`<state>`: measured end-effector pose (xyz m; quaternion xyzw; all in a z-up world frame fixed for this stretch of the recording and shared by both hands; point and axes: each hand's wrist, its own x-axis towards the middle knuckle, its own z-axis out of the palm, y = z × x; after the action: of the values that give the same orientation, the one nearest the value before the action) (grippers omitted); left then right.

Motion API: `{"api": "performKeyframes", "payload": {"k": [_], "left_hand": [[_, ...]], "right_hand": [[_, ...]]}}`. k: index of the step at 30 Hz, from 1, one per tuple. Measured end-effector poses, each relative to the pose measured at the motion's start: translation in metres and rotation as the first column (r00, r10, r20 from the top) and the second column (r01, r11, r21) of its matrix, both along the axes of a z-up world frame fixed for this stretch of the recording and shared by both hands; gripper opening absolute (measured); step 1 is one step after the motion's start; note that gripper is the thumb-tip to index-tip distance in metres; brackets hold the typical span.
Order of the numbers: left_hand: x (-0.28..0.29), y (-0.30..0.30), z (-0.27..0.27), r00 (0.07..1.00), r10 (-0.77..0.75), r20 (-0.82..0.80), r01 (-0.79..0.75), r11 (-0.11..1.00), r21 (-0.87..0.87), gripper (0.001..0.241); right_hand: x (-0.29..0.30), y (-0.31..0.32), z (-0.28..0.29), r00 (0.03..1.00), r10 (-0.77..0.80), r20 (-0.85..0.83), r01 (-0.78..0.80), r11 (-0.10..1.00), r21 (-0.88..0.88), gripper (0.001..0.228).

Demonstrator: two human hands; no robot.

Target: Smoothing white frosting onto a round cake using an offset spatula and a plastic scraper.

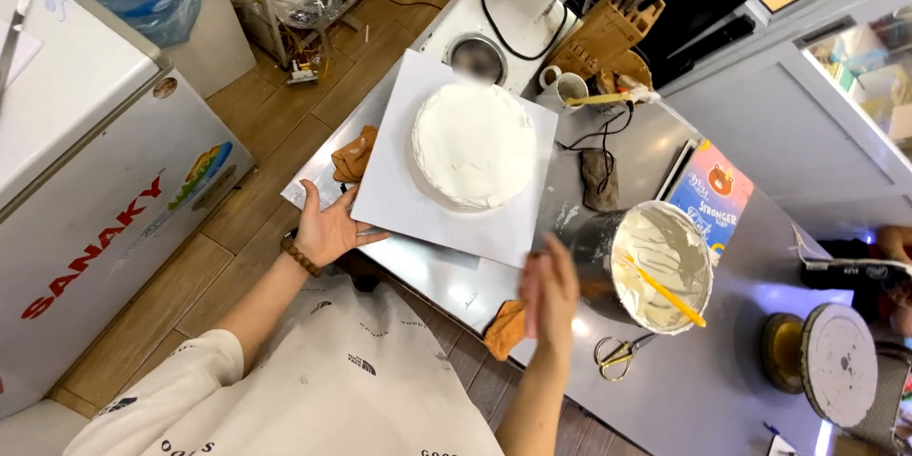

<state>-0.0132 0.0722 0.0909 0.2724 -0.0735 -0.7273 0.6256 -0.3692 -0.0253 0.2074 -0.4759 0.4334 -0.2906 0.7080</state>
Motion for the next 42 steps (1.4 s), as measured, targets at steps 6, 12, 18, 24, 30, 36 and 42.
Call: {"api": "performKeyframes", "payload": {"k": [6,12,18,24,30,36,42], "left_hand": [[-0.002,-0.008,0.005,0.995,-0.089,0.050,0.086,0.994,0.062,0.131],[-0.007,-0.014,0.002,0.982,-0.179,0.066,0.170,0.978,0.120,0.138],[0.009,-0.017,0.000,0.987,-0.160,0.031,0.154,0.977,0.149,0.139],[0.052,-0.025,-0.048,1.000,0.015,-0.004,-0.015,0.997,0.080,0.139],[0.029,-0.034,-0.009,1.000,0.000,0.007,-0.001,0.996,0.092,0.134],[0.010,-0.031,0.014,0.991,-0.123,-0.055,0.127,0.988,0.083,0.130],[0.011,-0.027,0.003,0.990,-0.113,-0.087,0.112,0.994,-0.013,0.133]], "right_hand": [[-0.099,0.001,-0.047,0.522,-0.788,-0.326,0.214,0.491,-0.844,0.043],[-0.119,0.060,-0.066,0.111,-0.882,-0.458,-0.038,0.457,-0.889,0.034],[-0.098,0.174,-0.047,0.067,-0.700,-0.711,0.164,0.710,-0.685,0.043],[-0.088,0.191,-0.030,0.217,-0.731,-0.647,0.257,0.682,-0.684,0.042],[-0.029,0.086,-0.007,0.556,-0.573,-0.602,0.126,0.774,-0.620,0.038],[0.006,-0.009,-0.010,0.531,-0.445,-0.721,-0.101,0.811,-0.576,0.039],[0.026,-0.040,-0.014,0.543,-0.434,-0.719,-0.197,0.766,-0.612,0.037]]}}
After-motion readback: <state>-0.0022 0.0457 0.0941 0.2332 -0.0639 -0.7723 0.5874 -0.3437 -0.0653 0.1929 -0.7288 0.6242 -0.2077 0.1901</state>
